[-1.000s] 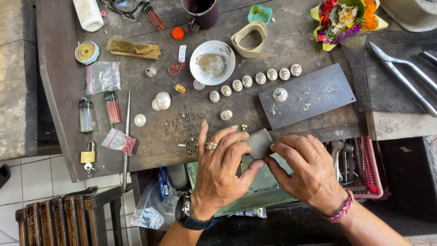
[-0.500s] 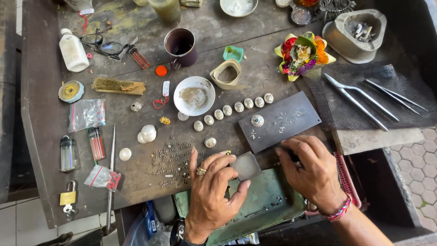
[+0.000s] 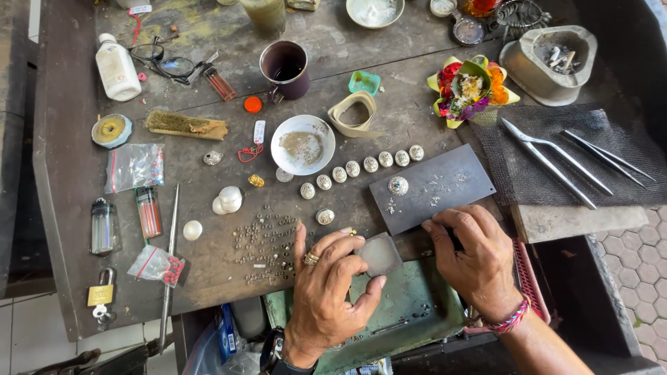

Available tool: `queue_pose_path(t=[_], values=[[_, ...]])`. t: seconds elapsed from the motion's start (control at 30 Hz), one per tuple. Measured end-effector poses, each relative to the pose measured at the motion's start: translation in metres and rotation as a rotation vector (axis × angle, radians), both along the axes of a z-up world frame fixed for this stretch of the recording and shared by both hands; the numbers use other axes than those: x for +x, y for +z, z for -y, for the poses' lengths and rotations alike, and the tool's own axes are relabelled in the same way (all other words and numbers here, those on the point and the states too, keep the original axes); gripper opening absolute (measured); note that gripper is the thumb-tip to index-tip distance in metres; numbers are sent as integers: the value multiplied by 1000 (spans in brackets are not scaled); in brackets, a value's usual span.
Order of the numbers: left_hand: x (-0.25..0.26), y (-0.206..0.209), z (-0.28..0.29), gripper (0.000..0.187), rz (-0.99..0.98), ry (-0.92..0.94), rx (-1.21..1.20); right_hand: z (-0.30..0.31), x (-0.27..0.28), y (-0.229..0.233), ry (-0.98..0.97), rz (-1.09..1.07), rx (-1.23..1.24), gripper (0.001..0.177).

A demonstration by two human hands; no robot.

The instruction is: A person uses tweezers and pliers to precisely place small jewelry components and stones onto silver bases at a workbench.

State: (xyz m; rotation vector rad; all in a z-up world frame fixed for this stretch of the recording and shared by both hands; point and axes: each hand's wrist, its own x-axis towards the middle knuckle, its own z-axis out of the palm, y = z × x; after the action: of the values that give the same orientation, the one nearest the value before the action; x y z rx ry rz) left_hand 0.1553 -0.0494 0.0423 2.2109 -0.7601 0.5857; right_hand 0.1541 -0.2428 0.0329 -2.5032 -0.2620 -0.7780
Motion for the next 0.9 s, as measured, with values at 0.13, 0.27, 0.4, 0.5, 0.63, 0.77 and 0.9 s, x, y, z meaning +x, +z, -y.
queue_pose_path(t=[0.13, 0.27, 0.4, 0.5, 0.63, 0.77, 0.9], values=[[0, 3, 0, 23, -9, -14, -11, -3, 2, 6, 26, 10, 13, 7], [1, -1, -3, 23, -27, -32, -3, -2, 3, -1, 24, 19, -6, 10], [0, -1, -4, 23, -43, -57, -16, -2, 4, -8, -20, 4, -40, 11], [0, -2, -3, 23, -50, -69, -20, -1, 4, -10, -36, -8, -39, 12], [1, -1, -2, 22, -67, -68, -16, -4, 4, -2, 72, 41, 41, 16], [0, -3, -5, 23, -83, -58, -21, -7, -1, 1, 246, 64, 107, 13], [0, -5, -6, 23, -94, -33, -51, -14, -6, 10, 332, -31, 53, 27]])
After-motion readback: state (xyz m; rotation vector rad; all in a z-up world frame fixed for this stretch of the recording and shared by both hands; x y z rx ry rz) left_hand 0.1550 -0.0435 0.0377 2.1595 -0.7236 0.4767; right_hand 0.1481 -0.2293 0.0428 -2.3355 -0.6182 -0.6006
